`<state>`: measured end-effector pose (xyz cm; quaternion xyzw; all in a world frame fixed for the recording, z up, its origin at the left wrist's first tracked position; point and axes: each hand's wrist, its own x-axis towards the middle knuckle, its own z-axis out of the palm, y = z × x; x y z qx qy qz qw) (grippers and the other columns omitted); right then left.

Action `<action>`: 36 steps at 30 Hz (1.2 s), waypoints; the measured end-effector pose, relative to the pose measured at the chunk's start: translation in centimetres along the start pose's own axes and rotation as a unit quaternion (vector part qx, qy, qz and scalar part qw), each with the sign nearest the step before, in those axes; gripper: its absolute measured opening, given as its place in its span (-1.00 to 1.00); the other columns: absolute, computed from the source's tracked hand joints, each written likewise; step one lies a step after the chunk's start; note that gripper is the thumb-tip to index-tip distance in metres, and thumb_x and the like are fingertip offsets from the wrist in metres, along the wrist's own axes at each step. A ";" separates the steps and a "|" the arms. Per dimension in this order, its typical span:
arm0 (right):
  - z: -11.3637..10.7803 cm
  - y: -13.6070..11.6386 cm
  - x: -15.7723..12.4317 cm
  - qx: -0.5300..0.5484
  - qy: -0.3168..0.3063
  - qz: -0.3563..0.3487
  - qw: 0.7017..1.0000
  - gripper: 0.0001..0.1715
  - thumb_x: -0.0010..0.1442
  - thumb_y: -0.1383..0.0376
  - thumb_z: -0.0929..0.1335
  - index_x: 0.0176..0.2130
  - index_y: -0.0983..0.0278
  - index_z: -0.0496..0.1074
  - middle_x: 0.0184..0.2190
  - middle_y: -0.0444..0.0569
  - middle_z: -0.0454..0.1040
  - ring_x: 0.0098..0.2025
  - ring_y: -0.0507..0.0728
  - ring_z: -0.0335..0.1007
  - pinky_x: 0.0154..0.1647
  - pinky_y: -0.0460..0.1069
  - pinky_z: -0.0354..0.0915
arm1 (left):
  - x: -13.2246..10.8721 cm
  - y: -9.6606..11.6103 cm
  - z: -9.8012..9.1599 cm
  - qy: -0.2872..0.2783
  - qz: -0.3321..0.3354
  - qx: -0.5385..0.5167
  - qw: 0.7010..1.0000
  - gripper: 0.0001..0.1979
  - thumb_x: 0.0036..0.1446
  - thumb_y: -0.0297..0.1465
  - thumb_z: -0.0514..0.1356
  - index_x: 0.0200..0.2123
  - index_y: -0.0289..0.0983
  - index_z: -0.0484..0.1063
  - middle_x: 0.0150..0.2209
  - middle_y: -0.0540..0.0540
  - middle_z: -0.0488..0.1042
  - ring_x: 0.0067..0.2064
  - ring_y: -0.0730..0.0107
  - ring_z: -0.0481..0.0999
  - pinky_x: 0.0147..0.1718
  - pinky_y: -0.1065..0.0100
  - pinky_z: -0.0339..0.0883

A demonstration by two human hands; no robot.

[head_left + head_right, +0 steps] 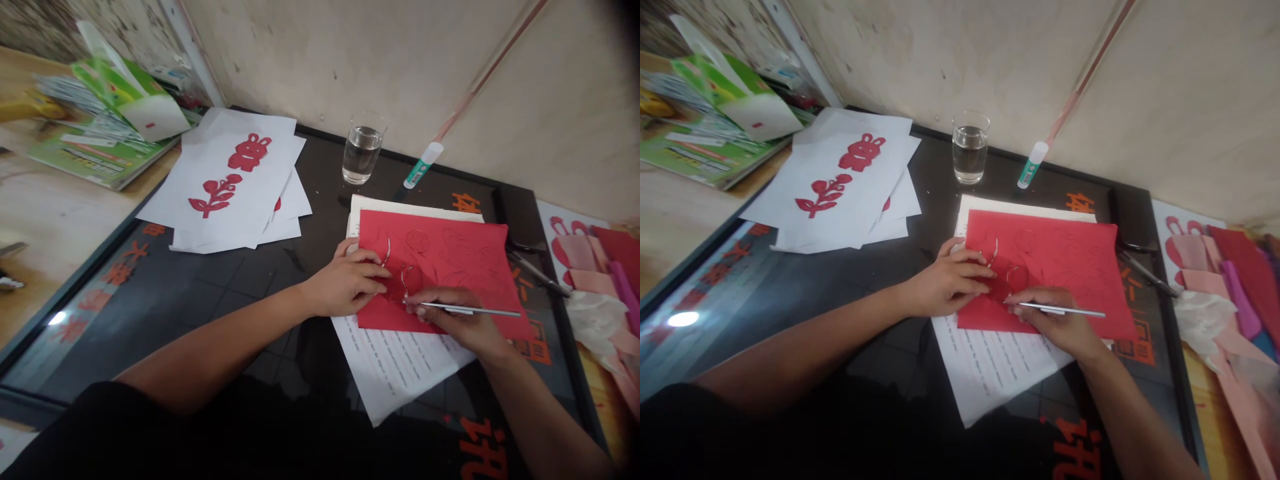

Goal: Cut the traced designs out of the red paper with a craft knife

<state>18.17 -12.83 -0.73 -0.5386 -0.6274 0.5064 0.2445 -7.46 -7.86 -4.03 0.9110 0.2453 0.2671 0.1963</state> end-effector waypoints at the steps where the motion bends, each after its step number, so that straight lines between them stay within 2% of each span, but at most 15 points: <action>1: -0.1 0.0 0.0 -0.003 -0.007 -0.005 1.000 -0.81 0.14 0.15 0.47 -0.23 0.14 0.63 -0.33 -0.01 0.62 -0.37 0.11 0.50 -0.36 0.00 0.43 | 0.0 0.0 0.0 -0.001 0.000 -0.001 1.000 -0.77 0.22 -0.44 0.15 -0.21 -0.05 0.58 0.00 0.08 0.56 0.13 0.22 0.38 0.29 -0.10 -0.28; 6: -0.4 0.2 0.0 0.003 -0.022 -0.008 1.000 -0.80 0.14 0.15 0.46 -0.25 0.18 0.62 -0.36 0.01 0.60 -0.43 0.10 0.48 -0.40 0.00 0.43 | 0.0 0.1 -0.1 -0.001 -0.001 0.001 1.000 -0.78 0.23 -0.43 0.15 -0.21 -0.04 0.58 0.00 0.07 0.56 0.13 0.23 0.39 0.29 -0.10 -0.31; 13: -0.4 0.2 -0.1 0.038 -0.013 0.005 0.999 -0.85 0.13 0.21 0.47 -0.25 0.17 0.63 -0.39 0.00 0.60 -0.45 0.09 0.48 -0.41 -0.02 0.41 | 0.0 0.1 0.0 0.003 0.006 0.010 1.000 -0.77 0.25 -0.41 0.13 -0.21 -0.04 0.58 0.00 0.08 0.56 0.13 0.22 0.38 0.30 -0.11 -0.37; 17: -0.6 0.1 -0.1 0.052 -0.006 0.028 0.998 -0.84 0.12 0.20 0.47 -0.27 0.19 0.64 -0.38 0.02 0.61 -0.46 0.11 0.48 -0.43 0.00 0.41 | 0.0 0.0 0.1 0.004 0.002 0.011 1.000 -0.77 0.25 -0.41 0.12 -0.22 -0.04 0.58 0.00 0.08 0.56 0.13 0.23 0.39 0.30 -0.09 -0.33; 21: -0.8 0.4 -0.1 0.052 -0.009 0.018 0.998 -0.81 0.08 0.18 0.50 -0.28 0.20 0.63 -0.41 0.02 0.60 -0.48 0.10 0.46 -0.47 0.00 0.39 | 0.0 0.0 0.1 -0.001 0.002 0.011 1.000 -0.78 0.25 -0.40 0.13 -0.21 -0.04 0.57 0.01 0.08 0.56 0.14 0.22 0.38 0.29 -0.10 -0.31; 23: -0.7 0.7 -0.1 0.081 0.015 0.016 0.996 -0.79 0.07 0.14 0.50 -0.30 0.20 0.62 -0.47 -0.01 0.58 -0.53 0.08 0.42 -0.53 -0.02 0.34 | 0.0 -0.1 0.1 0.001 0.005 0.009 1.000 -0.79 0.24 -0.41 0.13 -0.20 -0.05 0.57 0.01 0.07 0.55 0.14 0.23 0.37 0.29 -0.09 -0.28; 26: 0.0 0.8 0.1 0.149 0.085 0.027 0.985 -0.75 0.08 0.09 0.49 -0.30 0.20 0.58 -0.51 -0.05 0.55 -0.60 0.02 0.32 -0.63 -0.06 0.24 | 0.0 0.0 0.0 0.026 0.013 0.014 0.999 -0.79 0.21 -0.43 0.13 -0.18 -0.10 0.55 0.01 0.02 0.55 0.12 0.25 0.40 0.29 -0.05 -0.23; 30: 1.1 0.8 0.5 0.147 0.161 0.049 0.975 -0.74 0.11 0.10 0.47 -0.26 0.22 0.53 -0.48 -0.07 0.55 -0.58 0.00 0.32 -0.63 -0.10 0.22 | 0.1 0.2 -0.1 0.062 0.002 0.036 0.997 -0.87 0.16 -0.42 0.15 -0.35 -0.17 0.51 -0.13 -0.01 0.56 0.02 0.29 0.45 0.28 0.00 -0.19; 33: 1.4 0.9 0.6 0.151 0.190 0.062 0.968 -0.73 0.11 0.09 0.47 -0.28 0.24 0.51 -0.51 -0.07 0.53 -0.58 -0.01 0.30 -0.64 -0.12 0.20 | 0.2 0.3 -0.2 0.058 -0.006 0.039 0.998 -0.87 0.13 -0.40 0.18 -0.45 -0.19 0.48 -0.23 0.02 0.54 -0.04 0.32 0.46 0.28 0.03 -0.18; 36: 1.2 1.1 0.5 0.170 0.200 0.079 0.962 -0.75 0.09 0.13 0.48 -0.31 0.24 0.50 -0.54 -0.08 0.51 -0.60 -0.01 0.28 -0.67 -0.13 0.16 | 0.1 0.3 -0.3 0.053 -0.021 0.034 0.998 -0.88 0.11 -0.36 0.21 -0.47 -0.20 0.47 -0.25 0.02 0.52 -0.05 0.32 0.46 0.28 0.04 -0.20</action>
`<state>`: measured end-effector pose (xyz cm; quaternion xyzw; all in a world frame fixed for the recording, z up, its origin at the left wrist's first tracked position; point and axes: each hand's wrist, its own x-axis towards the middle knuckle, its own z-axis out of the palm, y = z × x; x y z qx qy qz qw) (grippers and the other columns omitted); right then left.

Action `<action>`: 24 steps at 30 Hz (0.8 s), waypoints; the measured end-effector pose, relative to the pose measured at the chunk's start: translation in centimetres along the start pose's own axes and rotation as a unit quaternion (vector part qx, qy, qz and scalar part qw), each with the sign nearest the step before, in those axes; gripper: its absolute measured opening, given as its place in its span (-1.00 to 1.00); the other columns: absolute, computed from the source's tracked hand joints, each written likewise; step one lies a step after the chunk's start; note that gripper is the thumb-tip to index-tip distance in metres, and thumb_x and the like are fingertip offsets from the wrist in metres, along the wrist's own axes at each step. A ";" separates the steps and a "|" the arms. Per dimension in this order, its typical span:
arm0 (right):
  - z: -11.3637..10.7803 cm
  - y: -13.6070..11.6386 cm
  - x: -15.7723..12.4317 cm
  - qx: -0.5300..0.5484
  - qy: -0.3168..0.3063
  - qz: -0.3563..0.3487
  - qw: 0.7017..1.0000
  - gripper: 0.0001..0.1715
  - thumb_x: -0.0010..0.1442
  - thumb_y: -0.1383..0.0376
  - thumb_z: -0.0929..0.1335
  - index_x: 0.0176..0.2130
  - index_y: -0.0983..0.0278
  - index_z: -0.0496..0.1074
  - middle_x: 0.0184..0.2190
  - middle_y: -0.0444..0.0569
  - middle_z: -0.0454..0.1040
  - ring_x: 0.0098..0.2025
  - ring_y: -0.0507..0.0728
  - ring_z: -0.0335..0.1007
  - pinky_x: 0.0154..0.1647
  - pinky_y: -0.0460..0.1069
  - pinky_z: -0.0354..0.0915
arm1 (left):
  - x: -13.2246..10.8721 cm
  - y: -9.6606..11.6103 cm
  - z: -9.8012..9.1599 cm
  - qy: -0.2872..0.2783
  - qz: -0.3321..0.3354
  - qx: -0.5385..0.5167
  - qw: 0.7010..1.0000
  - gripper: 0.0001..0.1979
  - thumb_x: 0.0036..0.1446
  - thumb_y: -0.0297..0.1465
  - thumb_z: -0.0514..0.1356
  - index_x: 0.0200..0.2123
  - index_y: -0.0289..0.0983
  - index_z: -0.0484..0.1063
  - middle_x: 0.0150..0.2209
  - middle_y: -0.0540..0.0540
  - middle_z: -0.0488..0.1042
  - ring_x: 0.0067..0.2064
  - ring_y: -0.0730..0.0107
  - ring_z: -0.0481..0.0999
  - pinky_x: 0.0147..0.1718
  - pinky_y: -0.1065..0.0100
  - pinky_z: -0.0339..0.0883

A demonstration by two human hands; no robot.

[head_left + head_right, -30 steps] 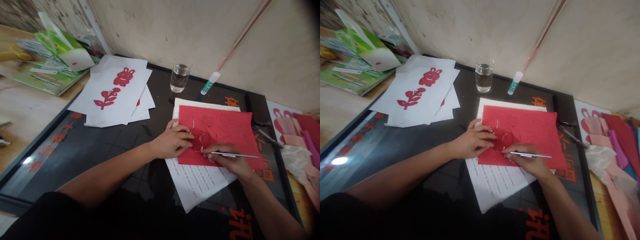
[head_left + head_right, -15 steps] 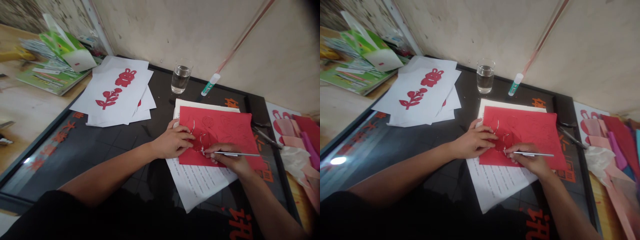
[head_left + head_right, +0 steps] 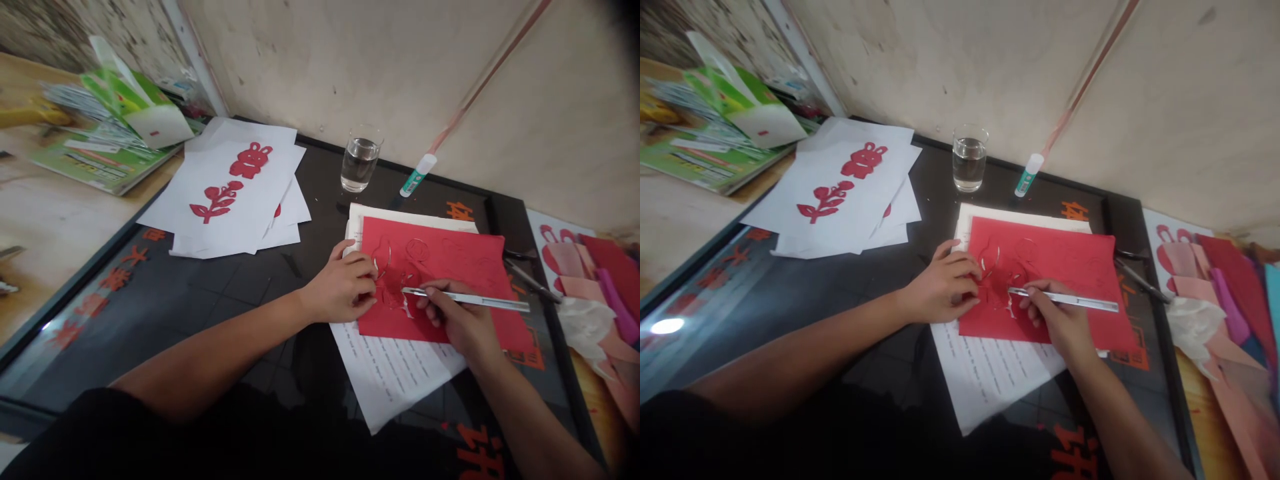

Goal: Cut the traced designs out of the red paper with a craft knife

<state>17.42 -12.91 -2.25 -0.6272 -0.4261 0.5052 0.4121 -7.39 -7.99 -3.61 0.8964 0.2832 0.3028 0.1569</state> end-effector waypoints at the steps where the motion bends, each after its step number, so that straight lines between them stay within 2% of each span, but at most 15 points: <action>1: -0.1 0.0 0.0 0.002 0.003 0.005 1.000 -0.77 0.08 0.14 0.48 -0.33 0.25 0.50 -0.56 -0.09 0.50 -0.61 -0.01 0.27 -0.68 -0.13 0.14 | 0.0 0.0 0.0 -0.002 -0.004 -0.001 1.000 -0.88 0.11 -0.35 0.21 -0.47 -0.20 0.47 -0.25 0.02 0.52 -0.05 0.32 0.46 0.28 0.04 -0.20; 5: -0.3 -0.5 -0.1 -0.008 0.008 0.012 1.000 -0.80 0.03 0.19 0.48 -0.40 0.26 0.48 -0.64 -0.10 0.46 -0.66 -0.04 0.19 -0.71 -0.14 0.04 | -0.1 0.0 0.1 -0.003 -0.010 -0.004 1.000 -0.88 0.10 -0.35 0.21 -0.46 -0.20 0.48 -0.24 0.01 0.51 -0.06 0.32 0.46 0.28 0.04 -0.20; 11: -0.3 -0.8 -0.2 -0.039 -0.046 0.009 0.998 -0.78 0.06 0.16 0.46 -0.37 0.27 0.50 -0.60 -0.08 0.49 -0.64 -0.04 0.20 -0.68 -0.14 0.01 | 0.0 0.1 0.1 -0.011 -0.017 -0.005 1.000 -0.87 0.12 -0.33 0.21 -0.45 -0.19 0.48 -0.24 0.01 0.52 -0.05 0.31 0.45 0.28 0.04 -0.19; 17: -0.5 -0.4 -0.2 -0.024 0.008 0.000 1.000 -0.82 0.05 0.20 0.45 -0.38 0.26 0.48 -0.63 -0.10 0.47 -0.65 -0.04 0.19 -0.68 -0.13 -0.01 | -0.1 0.1 0.1 -0.006 -0.010 0.002 1.000 -0.84 0.15 -0.34 0.18 -0.46 -0.19 0.48 -0.23 0.00 0.52 -0.06 0.32 0.46 0.28 0.03 -0.20; 24: -0.5 -0.7 -0.1 -0.022 -0.030 -0.004 0.999 -0.88 0.04 0.25 0.44 -0.41 0.27 0.49 -0.65 -0.11 0.44 -0.65 -0.05 0.14 -0.65 -0.11 -0.03 | 0.0 0.1 0.1 -0.001 -0.009 -0.001 1.000 -0.85 0.13 -0.35 0.19 -0.48 -0.19 0.47 -0.24 0.00 0.51 -0.08 0.33 0.46 0.27 0.03 -0.18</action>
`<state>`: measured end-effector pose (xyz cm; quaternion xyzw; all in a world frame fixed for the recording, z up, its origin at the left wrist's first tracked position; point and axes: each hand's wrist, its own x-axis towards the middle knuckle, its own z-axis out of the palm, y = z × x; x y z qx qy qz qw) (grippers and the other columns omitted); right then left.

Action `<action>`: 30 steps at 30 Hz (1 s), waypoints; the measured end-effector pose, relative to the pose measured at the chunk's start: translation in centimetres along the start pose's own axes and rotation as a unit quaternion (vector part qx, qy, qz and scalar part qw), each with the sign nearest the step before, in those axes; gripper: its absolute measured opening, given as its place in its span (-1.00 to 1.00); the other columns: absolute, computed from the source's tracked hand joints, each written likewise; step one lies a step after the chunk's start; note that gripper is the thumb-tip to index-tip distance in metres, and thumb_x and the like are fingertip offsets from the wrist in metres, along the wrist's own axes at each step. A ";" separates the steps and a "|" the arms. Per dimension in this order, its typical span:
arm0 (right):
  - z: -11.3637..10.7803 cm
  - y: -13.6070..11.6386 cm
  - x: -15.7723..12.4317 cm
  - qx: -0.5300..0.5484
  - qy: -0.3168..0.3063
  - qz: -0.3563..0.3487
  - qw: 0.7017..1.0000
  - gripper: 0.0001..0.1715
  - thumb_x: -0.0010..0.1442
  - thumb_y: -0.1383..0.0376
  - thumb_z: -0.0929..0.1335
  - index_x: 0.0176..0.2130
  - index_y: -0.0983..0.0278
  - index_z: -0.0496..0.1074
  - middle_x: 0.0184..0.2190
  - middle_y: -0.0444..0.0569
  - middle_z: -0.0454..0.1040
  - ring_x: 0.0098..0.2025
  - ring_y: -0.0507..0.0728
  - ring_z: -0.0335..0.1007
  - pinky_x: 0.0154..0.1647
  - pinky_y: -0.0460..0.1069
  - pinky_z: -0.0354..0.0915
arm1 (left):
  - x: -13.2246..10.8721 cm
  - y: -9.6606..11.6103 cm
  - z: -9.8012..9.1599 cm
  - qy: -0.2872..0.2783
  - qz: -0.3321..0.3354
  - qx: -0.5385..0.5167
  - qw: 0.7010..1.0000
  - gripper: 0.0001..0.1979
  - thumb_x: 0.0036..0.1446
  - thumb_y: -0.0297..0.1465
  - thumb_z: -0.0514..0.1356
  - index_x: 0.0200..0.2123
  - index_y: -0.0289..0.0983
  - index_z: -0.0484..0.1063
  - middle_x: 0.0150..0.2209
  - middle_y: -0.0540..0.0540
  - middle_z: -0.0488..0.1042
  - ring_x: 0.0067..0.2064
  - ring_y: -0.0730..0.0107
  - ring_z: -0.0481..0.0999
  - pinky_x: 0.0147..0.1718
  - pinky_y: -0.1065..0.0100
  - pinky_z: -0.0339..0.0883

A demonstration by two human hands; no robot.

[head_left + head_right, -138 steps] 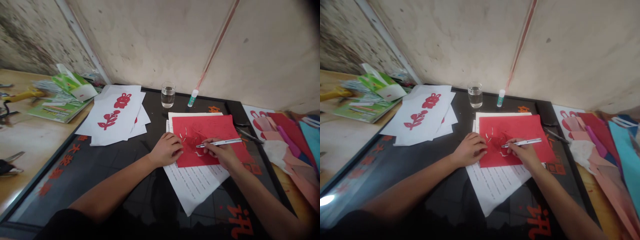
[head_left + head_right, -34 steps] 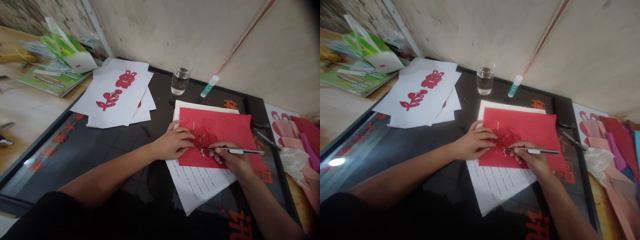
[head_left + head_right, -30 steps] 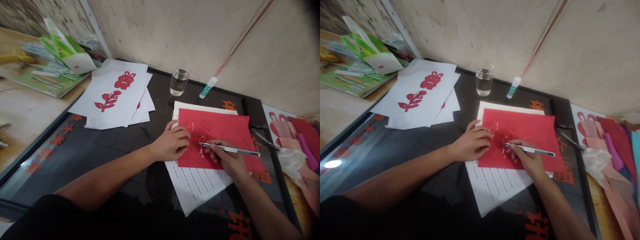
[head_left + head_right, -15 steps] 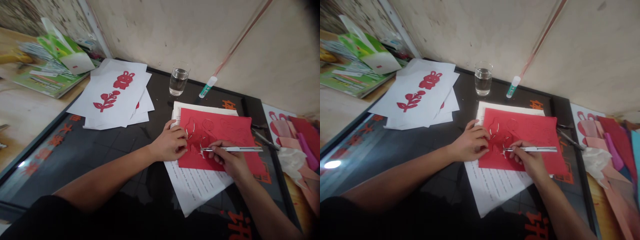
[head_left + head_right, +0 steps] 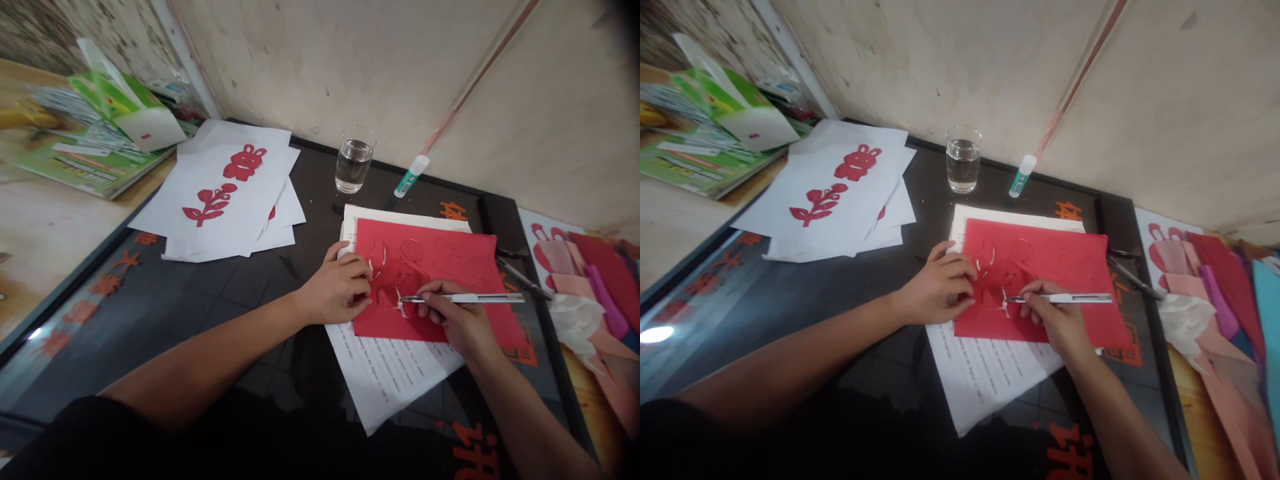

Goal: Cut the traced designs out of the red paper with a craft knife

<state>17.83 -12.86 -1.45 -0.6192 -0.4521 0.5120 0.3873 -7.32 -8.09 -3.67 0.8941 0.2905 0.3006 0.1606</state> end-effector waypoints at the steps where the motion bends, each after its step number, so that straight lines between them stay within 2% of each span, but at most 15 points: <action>1: 0.0 -0.1 0.0 0.001 -0.005 0.002 1.000 -0.88 0.04 0.25 0.44 -0.41 0.27 0.49 -0.65 -0.11 0.44 -0.65 -0.05 0.14 -0.65 -0.11 -0.04 | 0.0 0.0 0.0 -0.002 -0.001 0.001 1.000 -0.84 0.13 -0.35 0.18 -0.48 -0.19 0.48 -0.24 0.00 0.51 -0.08 0.33 0.46 0.27 0.04 -0.18; 4: 0.1 -0.2 0.0 0.013 0.000 -0.003 1.000 -0.86 0.05 0.23 0.44 -0.40 0.27 0.50 -0.65 -0.11 0.44 -0.65 -0.04 0.14 -0.65 -0.11 -0.04 | 0.0 0.1 0.0 -0.001 0.001 -0.001 1.000 -0.84 0.14 -0.36 0.17 -0.47 -0.19 0.48 -0.24 0.00 0.51 -0.07 0.33 0.46 0.27 0.03 -0.18; 7: 0.3 -0.3 0.0 0.035 0.031 -0.023 0.999 -0.86 0.06 0.22 0.45 -0.40 0.26 0.50 -0.64 -0.13 0.43 -0.64 -0.04 0.14 -0.64 -0.11 -0.02 | 0.0 0.0 0.0 0.003 0.005 -0.001 1.000 -0.85 0.14 -0.36 0.17 -0.46 -0.19 0.48 -0.24 0.01 0.52 -0.07 0.34 0.47 0.27 0.03 -0.18; 10: 0.4 -0.2 -0.1 0.019 0.036 -0.026 0.999 -0.85 0.09 0.21 0.44 -0.37 0.25 0.50 -0.61 -0.12 0.45 -0.62 -0.04 0.18 -0.63 -0.11 0.01 | 0.0 0.0 0.0 0.003 0.006 0.000 1.000 -0.85 0.14 -0.36 0.17 -0.46 -0.19 0.48 -0.24 0.01 0.52 -0.08 0.34 0.47 0.27 0.03 -0.17; 14: 0.4 0.1 -0.1 -0.013 0.017 -0.038 0.999 -0.83 0.13 0.19 0.44 -0.33 0.25 0.50 -0.59 -0.11 0.47 -0.59 -0.03 0.20 -0.60 -0.09 0.05 | 0.1 0.1 0.0 0.006 0.007 0.000 1.000 -0.83 0.15 -0.36 0.16 -0.47 -0.20 0.48 -0.24 0.01 0.51 -0.08 0.35 0.47 0.26 0.03 -0.17; 18: 0.3 -0.1 -0.1 0.007 -0.006 -0.052 0.999 -0.83 0.10 0.19 0.45 -0.35 0.25 0.51 -0.59 -0.11 0.47 -0.60 -0.02 0.19 -0.58 -0.07 0.07 | 0.0 0.1 0.0 0.002 0.001 0.004 1.000 -0.84 0.14 -0.36 0.17 -0.47 -0.19 0.48 -0.24 0.01 0.52 -0.09 0.34 0.46 0.27 0.04 -0.18; 24: 0.3 -1.0 0.1 0.031 -0.010 -0.008 0.999 -0.80 0.05 0.17 0.47 -0.37 0.24 0.51 -0.58 -0.09 0.48 -0.61 -0.01 0.15 -0.61 -0.06 0.02 | -0.1 0.1 0.0 0.005 0.006 0.003 1.000 -0.86 0.15 -0.35 0.18 -0.45 -0.18 0.48 -0.22 0.01 0.52 -0.06 0.33 0.46 0.28 0.03 -0.19; 30: 0.2 -0.7 0.0 -0.001 -0.047 -0.024 0.999 -0.79 0.13 0.15 0.46 -0.31 0.24 0.51 -0.53 -0.08 0.52 -0.60 -0.01 0.18 -0.58 -0.05 0.08 | 0.0 0.0 0.0 0.024 0.025 -0.005 0.999 -0.87 0.15 -0.34 0.20 -0.44 -0.19 0.49 -0.21 0.00 0.52 -0.06 0.32 0.47 0.27 0.02 -0.16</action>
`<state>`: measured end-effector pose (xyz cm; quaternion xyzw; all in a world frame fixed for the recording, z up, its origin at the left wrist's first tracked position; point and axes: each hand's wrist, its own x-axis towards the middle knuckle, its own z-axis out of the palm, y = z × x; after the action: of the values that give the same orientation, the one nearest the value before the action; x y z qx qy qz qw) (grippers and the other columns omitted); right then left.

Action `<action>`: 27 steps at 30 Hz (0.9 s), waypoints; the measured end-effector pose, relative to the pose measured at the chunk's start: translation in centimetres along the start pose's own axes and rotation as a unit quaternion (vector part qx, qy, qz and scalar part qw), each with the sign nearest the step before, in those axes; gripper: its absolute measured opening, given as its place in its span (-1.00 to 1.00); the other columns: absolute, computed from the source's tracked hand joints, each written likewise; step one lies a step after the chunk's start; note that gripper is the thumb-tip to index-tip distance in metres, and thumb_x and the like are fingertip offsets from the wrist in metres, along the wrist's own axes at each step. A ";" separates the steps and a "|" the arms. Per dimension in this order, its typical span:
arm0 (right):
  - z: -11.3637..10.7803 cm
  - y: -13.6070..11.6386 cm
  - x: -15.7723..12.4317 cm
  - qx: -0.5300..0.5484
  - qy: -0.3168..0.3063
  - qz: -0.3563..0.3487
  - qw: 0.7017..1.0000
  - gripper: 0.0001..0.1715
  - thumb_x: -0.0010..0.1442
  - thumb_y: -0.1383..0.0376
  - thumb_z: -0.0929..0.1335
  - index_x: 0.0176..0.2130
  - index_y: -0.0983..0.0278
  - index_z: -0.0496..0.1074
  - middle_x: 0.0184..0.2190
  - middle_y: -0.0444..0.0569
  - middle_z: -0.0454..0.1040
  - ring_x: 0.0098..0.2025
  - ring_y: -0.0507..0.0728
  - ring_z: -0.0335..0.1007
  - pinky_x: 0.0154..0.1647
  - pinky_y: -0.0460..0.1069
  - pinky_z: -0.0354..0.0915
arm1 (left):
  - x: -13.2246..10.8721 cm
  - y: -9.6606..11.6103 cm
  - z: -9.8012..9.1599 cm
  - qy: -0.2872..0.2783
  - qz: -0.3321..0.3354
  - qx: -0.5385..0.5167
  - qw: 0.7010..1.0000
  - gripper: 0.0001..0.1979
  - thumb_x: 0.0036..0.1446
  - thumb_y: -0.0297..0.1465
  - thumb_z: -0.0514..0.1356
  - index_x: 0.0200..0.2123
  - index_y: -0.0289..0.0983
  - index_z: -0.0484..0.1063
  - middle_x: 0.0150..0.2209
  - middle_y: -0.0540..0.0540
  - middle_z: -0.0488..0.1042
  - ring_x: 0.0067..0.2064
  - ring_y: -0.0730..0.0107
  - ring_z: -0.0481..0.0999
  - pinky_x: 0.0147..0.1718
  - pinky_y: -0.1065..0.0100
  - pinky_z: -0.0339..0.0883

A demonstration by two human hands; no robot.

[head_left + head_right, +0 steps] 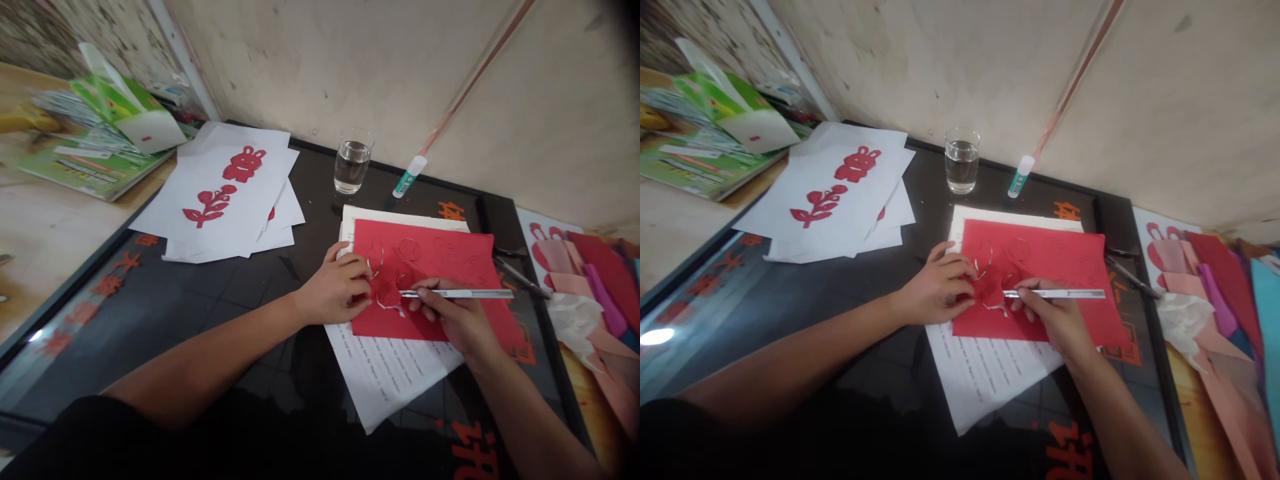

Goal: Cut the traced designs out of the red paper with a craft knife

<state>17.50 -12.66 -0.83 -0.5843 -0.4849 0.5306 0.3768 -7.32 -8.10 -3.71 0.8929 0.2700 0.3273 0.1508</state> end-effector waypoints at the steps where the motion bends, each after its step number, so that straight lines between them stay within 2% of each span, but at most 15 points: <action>1: 0.0 0.1 0.0 -0.005 -0.012 -0.007 1.000 -0.79 0.14 0.15 0.45 -0.30 0.24 0.51 -0.52 -0.07 0.53 -0.59 -0.01 0.19 -0.57 -0.05 0.10 | 0.0 0.0 0.0 0.005 0.000 0.000 1.000 -0.87 0.15 -0.34 0.21 -0.43 -0.19 0.49 -0.21 0.00 0.52 -0.06 0.32 0.47 0.26 0.02 -0.15; 6: 0.2 0.3 -0.1 0.007 -0.022 -0.032 0.999 -0.78 0.16 0.12 0.45 -0.25 0.21 0.52 -0.46 -0.06 0.57 -0.58 0.00 0.22 -0.54 -0.05 0.15 | -0.1 -0.1 0.2 0.059 -0.037 0.009 0.997 -0.96 0.08 -0.41 0.20 -0.38 -0.19 0.47 -0.23 0.02 0.51 -0.10 0.33 0.47 0.25 0.03 -0.10; 8: 0.3 0.2 -0.2 -0.012 -0.010 -0.034 0.999 -0.76 0.15 0.10 0.45 -0.23 0.20 0.51 -0.43 -0.06 0.58 -0.58 0.00 0.22 -0.51 -0.04 0.19 | -0.1 -0.1 0.2 0.098 -0.074 0.016 0.992 -0.86 0.01 -0.50 0.17 -0.33 -0.20 0.45 -0.22 0.00 0.49 -0.11 0.32 0.46 0.23 0.03 -0.03; 11: 0.7 -0.4 -0.6 -0.084 0.005 -0.037 0.996 -0.70 0.13 0.07 0.45 -0.20 0.19 0.53 -0.42 -0.05 0.58 -0.56 0.03 0.25 -0.46 0.00 0.26 | 0.1 -0.3 0.0 0.135 -0.162 -0.004 0.978 -0.67 -0.08 -0.60 0.11 -0.21 -0.23 0.43 -0.13 -0.10 0.44 -0.09 0.25 0.42 0.08 0.06 0.19; 14: 1.3 -1.0 -1.0 -0.104 -0.004 -0.020 0.994 -0.65 0.09 0.06 0.47 -0.16 0.19 0.55 -0.45 -0.05 0.55 -0.53 0.06 0.30 -0.48 0.00 0.25 | 0.3 -0.5 -0.5 0.136 -0.285 -0.142 0.938 -0.59 -0.08 -0.61 0.10 -0.10 -0.27 0.38 -0.08 -0.16 0.40 -0.05 0.22 0.38 -0.01 0.12 0.28; 16: 1.7 -1.0 -1.0 -0.040 -0.002 0.008 0.999 -0.64 0.09 0.05 0.47 -0.16 0.19 0.55 -0.46 -0.05 0.53 -0.53 0.05 0.29 -0.57 -0.05 0.16 | 0.4 -0.5 -0.8 0.132 -0.341 -0.234 0.901 -0.56 -0.03 -0.59 0.11 -0.02 -0.28 0.33 -0.07 -0.17 0.40 -0.06 0.27 0.40 -0.02 0.16 0.30; 19: 2.0 -0.7 -0.6 0.085 0.014 0.036 0.996 -0.63 0.07 0.05 0.47 -0.17 0.20 0.53 -0.39 -0.02 0.55 -0.53 0.03 0.26 -0.65 -0.10 0.01 | 0.6 -0.6 -1.3 0.126 -0.373 -0.293 0.871 -0.50 0.05 -0.55 0.12 0.10 -0.28 0.22 -0.01 -0.23 0.41 -0.05 0.30 0.44 -0.02 0.19 0.34; 21: 2.0 -0.4 -0.4 0.135 0.017 0.028 0.990 -0.63 0.07 0.07 0.47 -0.16 0.19 0.51 -0.29 0.01 0.57 -0.52 0.02 0.27 -0.65 -0.10 0.00 | 0.8 -0.5 -1.6 0.125 -0.394 -0.323 0.851 -0.41 0.09 -0.52 0.14 0.20 -0.29 0.11 0.09 -0.31 0.36 0.04 0.25 0.44 0.02 0.17 0.33; 24: 1.8 -0.1 -0.3 0.169 0.019 0.009 0.985 -0.65 0.09 0.07 0.45 -0.15 0.17 0.49 -0.23 0.02 0.58 -0.51 0.04 0.28 -0.63 -0.08 0.02 | 1.3 0.0 -2.2 0.122 -0.431 -0.362 0.817 -0.27 0.12 -0.49 0.16 0.32 -0.29 -0.07 0.19 -0.42 0.28 0.13 0.15 0.41 0.02 0.16 0.35; 27: 1.7 0.1 -0.4 0.180 0.011 0.002 0.984 -0.65 0.10 0.07 0.46 -0.15 0.18 0.49 -0.22 0.02 0.58 -0.50 0.04 0.29 -0.61 -0.08 0.04 | 1.8 0.5 -2.6 0.108 -0.464 -0.393 0.786 -0.22 0.13 -0.48 0.19 0.34 -0.31 -0.10 0.19 -0.45 0.30 0.09 0.13 0.45 -0.07 0.20 0.41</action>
<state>15.88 -13.19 -1.12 -0.5139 -0.3765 0.6029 0.4803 -7.71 -7.21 -0.66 0.4824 0.5141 0.3900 0.5924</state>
